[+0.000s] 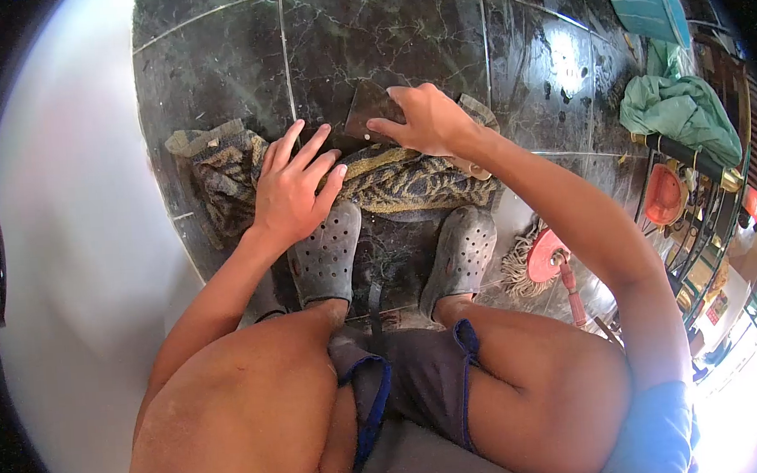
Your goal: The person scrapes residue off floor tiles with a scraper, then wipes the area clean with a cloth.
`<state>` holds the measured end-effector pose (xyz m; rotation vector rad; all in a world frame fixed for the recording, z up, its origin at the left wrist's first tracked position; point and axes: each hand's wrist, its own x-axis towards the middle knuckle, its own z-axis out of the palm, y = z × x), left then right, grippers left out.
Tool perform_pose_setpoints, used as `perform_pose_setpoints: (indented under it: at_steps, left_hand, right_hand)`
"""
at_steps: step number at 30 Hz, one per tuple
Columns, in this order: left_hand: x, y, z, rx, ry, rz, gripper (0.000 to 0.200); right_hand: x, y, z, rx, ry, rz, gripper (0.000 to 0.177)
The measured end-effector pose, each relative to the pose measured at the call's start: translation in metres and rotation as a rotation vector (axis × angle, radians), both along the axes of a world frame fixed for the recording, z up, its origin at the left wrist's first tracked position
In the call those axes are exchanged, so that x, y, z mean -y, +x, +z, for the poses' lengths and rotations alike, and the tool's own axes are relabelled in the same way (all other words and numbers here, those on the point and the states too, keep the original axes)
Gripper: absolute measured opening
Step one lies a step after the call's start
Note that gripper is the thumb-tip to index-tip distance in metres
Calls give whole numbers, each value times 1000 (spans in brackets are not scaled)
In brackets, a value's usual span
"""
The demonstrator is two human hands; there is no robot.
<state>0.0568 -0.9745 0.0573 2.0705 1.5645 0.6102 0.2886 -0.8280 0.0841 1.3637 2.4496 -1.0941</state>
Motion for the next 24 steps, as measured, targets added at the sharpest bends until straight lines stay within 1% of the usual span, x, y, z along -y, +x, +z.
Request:
perform_pose_setpoints:
  at_steps: [2,5,8,14,17,20,23,24]
  left_hand:
    - [0,0,0,3,1,2,32]
    - [0,1,0,11,4,6,32]
    - [1,0,-1,16,5,6,31]
    - [1,1,-2,17,9,7,32]
    - [2,0,-3,12,10,5,32]
    - [1,0,-3,15,11,6,33]
    - [1,0,-4,16,14,5,33]
    - [1,0,-4,15,13,3,33]
  right_hand:
    - [0,0,1,14,5,-5,55]
    - [-6,-7,11,117,-27,-118,55]
    - [-1,-2,2,7,-30,7,56]
    - [-4,-7,8,100,1,-112,57]
    - [-1,-3,1,37,-44,15,55]
    - [2,-3,2,26,-5,-6,56]
    - [-5,-4,6,53,62,-162,57]
    - [-5,-1,1,38,56,-175,57]
